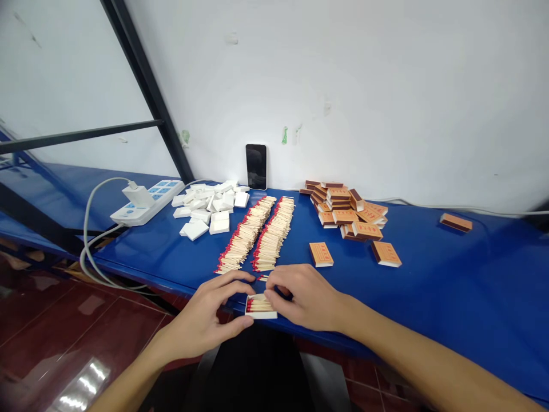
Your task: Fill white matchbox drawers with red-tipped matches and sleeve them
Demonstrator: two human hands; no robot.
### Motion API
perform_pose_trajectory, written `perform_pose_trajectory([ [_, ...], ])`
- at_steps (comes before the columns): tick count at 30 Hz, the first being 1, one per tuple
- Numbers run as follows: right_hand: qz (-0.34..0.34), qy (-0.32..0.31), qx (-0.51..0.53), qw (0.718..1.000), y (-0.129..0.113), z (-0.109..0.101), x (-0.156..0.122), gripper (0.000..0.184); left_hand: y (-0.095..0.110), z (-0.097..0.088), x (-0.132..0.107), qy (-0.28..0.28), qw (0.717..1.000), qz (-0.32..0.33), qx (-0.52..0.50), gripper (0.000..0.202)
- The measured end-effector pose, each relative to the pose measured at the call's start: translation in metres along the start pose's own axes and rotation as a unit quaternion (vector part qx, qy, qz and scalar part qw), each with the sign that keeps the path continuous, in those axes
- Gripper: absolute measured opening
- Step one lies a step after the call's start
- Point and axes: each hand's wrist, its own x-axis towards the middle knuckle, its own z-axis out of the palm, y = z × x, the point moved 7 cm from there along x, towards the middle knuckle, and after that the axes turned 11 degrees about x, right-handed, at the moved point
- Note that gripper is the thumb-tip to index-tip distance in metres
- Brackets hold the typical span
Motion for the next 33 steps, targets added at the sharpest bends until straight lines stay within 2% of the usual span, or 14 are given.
perform_pose_trajectory([
  [5, -0.01, 0.031, -0.049, 0.998, 0.0, -0.006, 0.001, 0.024, -0.001, 0.001, 0.0, -0.001, 1.0, -0.003, -0.002, 0.026],
  [13, -0.039, 0.022, -0.05, 0.998, -0.002, -0.004, 0.0, 0.015, 0.0, 0.002, 0.0, 0.008, 1.0, 0.005, -0.022, 0.034],
  [20, 0.017, -0.013, -0.059, 0.998, 0.005, 0.001, 0.0, 0.008, -0.002, 0.006, 0.001, 0.04, 0.999, 0.007, -0.03, 0.032],
  [24, 0.029, -0.011, -0.065, 0.997, 0.007, 0.001, 0.0, 0.009, -0.002, 0.01, 0.0, 0.058, 0.998, 0.014, -0.034, 0.033],
  [29, -0.024, -0.013, -0.061, 0.998, 0.001, 0.002, -0.003, 0.008, -0.001, 0.009, -0.002, 0.051, 0.998, 0.022, -0.029, 0.031],
  [33, -0.056, -0.006, -0.091, 0.994, -0.004, 0.003, -0.004, 0.014, -0.002, 0.009, -0.001, 0.048, 0.998, 0.018, -0.019, 0.023],
])
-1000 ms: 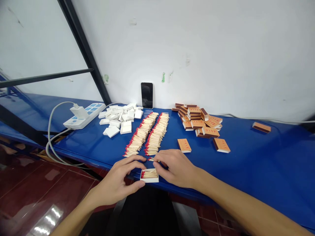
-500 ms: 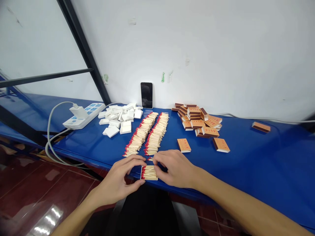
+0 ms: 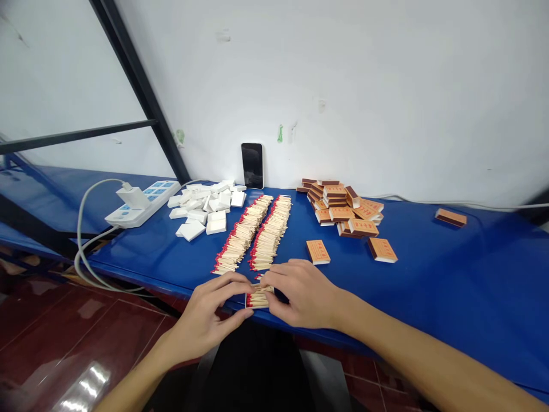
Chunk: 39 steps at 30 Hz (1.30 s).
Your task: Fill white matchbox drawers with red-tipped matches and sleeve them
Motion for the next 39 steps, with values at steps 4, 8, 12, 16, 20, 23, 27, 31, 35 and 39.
perform_pose_trajectory([
  [4, 0.003, 0.009, -0.02, 1.0, 0.0, -0.001, 0.0, 0.017, -0.001, 0.001, 0.001, 0.013, 1.0, -0.011, 0.01, 0.022],
  [8, 0.018, 0.005, -0.016, 1.0, 0.002, 0.0, 0.0, 0.016, -0.001, 0.001, 0.001, 0.02, 1.0, -0.007, 0.015, 0.023],
  [12, 0.018, -0.005, -0.002, 1.0, 0.003, 0.002, 0.0, 0.014, 0.0, -0.001, 0.001, 0.027, 0.999, -0.004, 0.02, 0.017],
  [16, 0.005, -0.004, 0.01, 1.0, 0.002, 0.002, -0.001, 0.013, 0.0, -0.001, 0.001, 0.03, 0.999, -0.001, 0.018, 0.013],
  [20, -0.009, -0.001, 0.015, 1.0, -0.001, 0.001, -0.001, 0.012, -0.001, -0.001, 0.002, 0.031, 0.999, -0.002, 0.021, 0.015],
  [23, -0.026, -0.007, 0.019, 0.999, -0.004, 0.001, -0.001, 0.012, -0.002, -0.001, 0.002, 0.031, 0.999, -0.005, 0.018, 0.015],
  [27, -0.035, -0.019, 0.03, 0.999, -0.007, 0.003, 0.0, 0.015, 0.0, -0.002, 0.002, 0.028, 1.0, 0.0, 0.009, 0.011],
  [31, -0.027, -0.011, 0.029, 0.999, -0.006, 0.002, 0.0, 0.016, 0.001, -0.002, 0.002, 0.02, 1.0, -0.003, 0.007, 0.012],
  [35, -0.023, -0.007, 0.024, 0.999, -0.004, 0.001, 0.001, 0.017, 0.0, -0.002, 0.002, 0.017, 1.0, -0.013, 0.003, 0.023],
  [39, -0.028, -0.011, 0.047, 0.998, -0.007, 0.0, 0.001, 0.017, 0.0, -0.003, 0.001, 0.016, 1.0, -0.015, 0.002, 0.025],
])
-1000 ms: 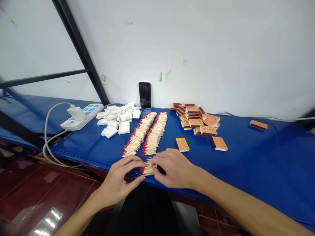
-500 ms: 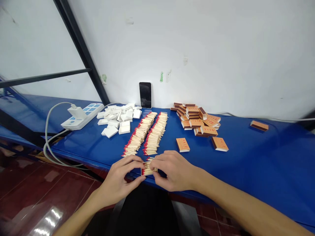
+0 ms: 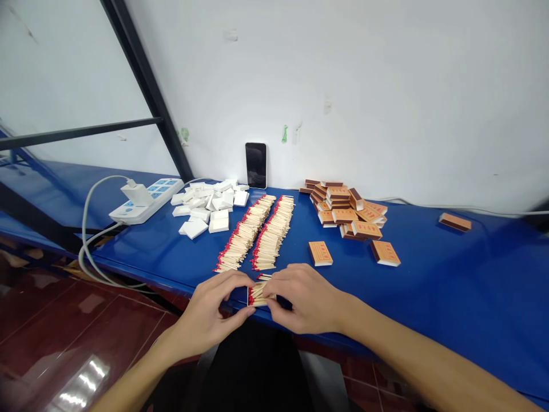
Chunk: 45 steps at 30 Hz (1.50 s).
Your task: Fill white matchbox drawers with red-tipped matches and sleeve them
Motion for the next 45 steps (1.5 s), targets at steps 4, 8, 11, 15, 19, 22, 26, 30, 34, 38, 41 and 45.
perform_pose_trajectory([
  [4, 0.011, -0.02, 0.009, 1.0, -0.001, 0.002, 0.0, 0.02, 0.001, 0.0, 0.0, 0.004, 1.0, 0.004, -0.002, 0.023],
  [8, 0.025, -0.019, -0.002, 1.0, 0.001, 0.002, 0.0, 0.021, 0.0, 0.001, 0.001, 0.002, 1.0, 0.003, -0.004, 0.023],
  [11, 0.025, -0.014, -0.01, 1.0, 0.001, 0.001, -0.001, 0.021, 0.001, 0.0, 0.001, 0.0, 1.0, 0.006, -0.008, 0.021],
  [15, 0.028, -0.017, -0.012, 0.999, 0.0, 0.001, -0.001, 0.021, 0.003, -0.001, 0.001, -0.007, 1.0, 0.019, -0.004, 0.014],
  [19, 0.019, -0.016, -0.016, 1.0, 0.001, 0.002, -0.001, 0.02, 0.002, -0.001, 0.0, -0.009, 1.0, 0.023, -0.001, 0.013],
  [22, 0.013, 0.008, -0.034, 0.999, 0.003, -0.001, -0.001, 0.02, 0.002, -0.001, 0.0, -0.004, 1.0, 0.026, 0.006, 0.014],
  [26, 0.05, 0.024, -0.139, 0.989, 0.013, -0.007, -0.002, 0.022, 0.002, -0.001, 0.001, 0.008, 1.0, 0.017, 0.004, 0.011],
  [30, 0.08, 0.01, -0.168, 0.982, 0.02, -0.008, -0.003, 0.021, 0.0, -0.002, 0.001, 0.012, 1.0, 0.01, -0.005, 0.01],
  [34, 0.1, -0.026, -0.162, 0.981, 0.025, -0.004, -0.004, 0.019, 0.001, -0.003, 0.0, 0.004, 1.0, 0.015, -0.001, 0.011],
  [38, 0.106, -0.038, -0.178, 0.978, 0.027, -0.003, -0.002, 0.015, 0.002, -0.003, -0.001, -0.01, 1.0, 0.023, 0.011, 0.017],
  [41, 0.126, -0.039, -0.186, 0.974, 0.03, -0.003, -0.002, 0.013, 0.002, -0.002, -0.001, -0.017, 0.999, 0.026, 0.018, 0.017],
  [45, 0.134, -0.039, -0.189, 0.972, 0.031, -0.002, -0.002, 0.009, 0.001, -0.002, -0.002, -0.002, 0.999, 0.024, 0.021, 0.017],
])
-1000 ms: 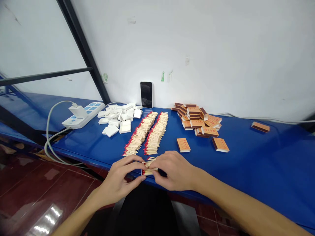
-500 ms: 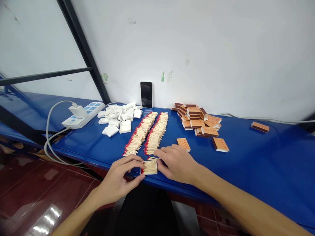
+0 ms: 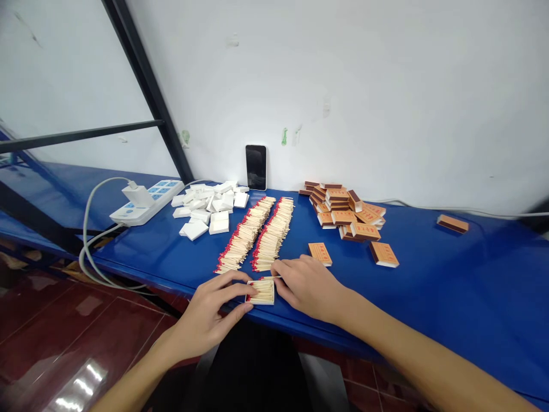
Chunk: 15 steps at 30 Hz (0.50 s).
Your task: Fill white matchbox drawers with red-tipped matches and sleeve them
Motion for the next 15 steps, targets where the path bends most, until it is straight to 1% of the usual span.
perform_pose_trajectory([
  [6, 0.002, 0.001, -0.004, 1.0, 0.0003, 0.0004, -0.0008, 0.005, -0.0021, 0.0, 0.0008, 0.02, 1.0, -0.011, -0.004, 0.025],
  [11, -0.003, 0.007, -0.039, 0.999, -0.0007, 0.0009, 0.0002, 0.006, -0.0019, 0.0003, 0.0023, 0.023, 1.0, -0.012, -0.01, 0.019],
  [15, -0.006, 0.012, -0.043, 0.999, -0.0018, -0.0001, 0.0009, 0.006, -0.0014, 0.0002, 0.0034, 0.018, 1.0, -0.006, -0.007, 0.019],
])
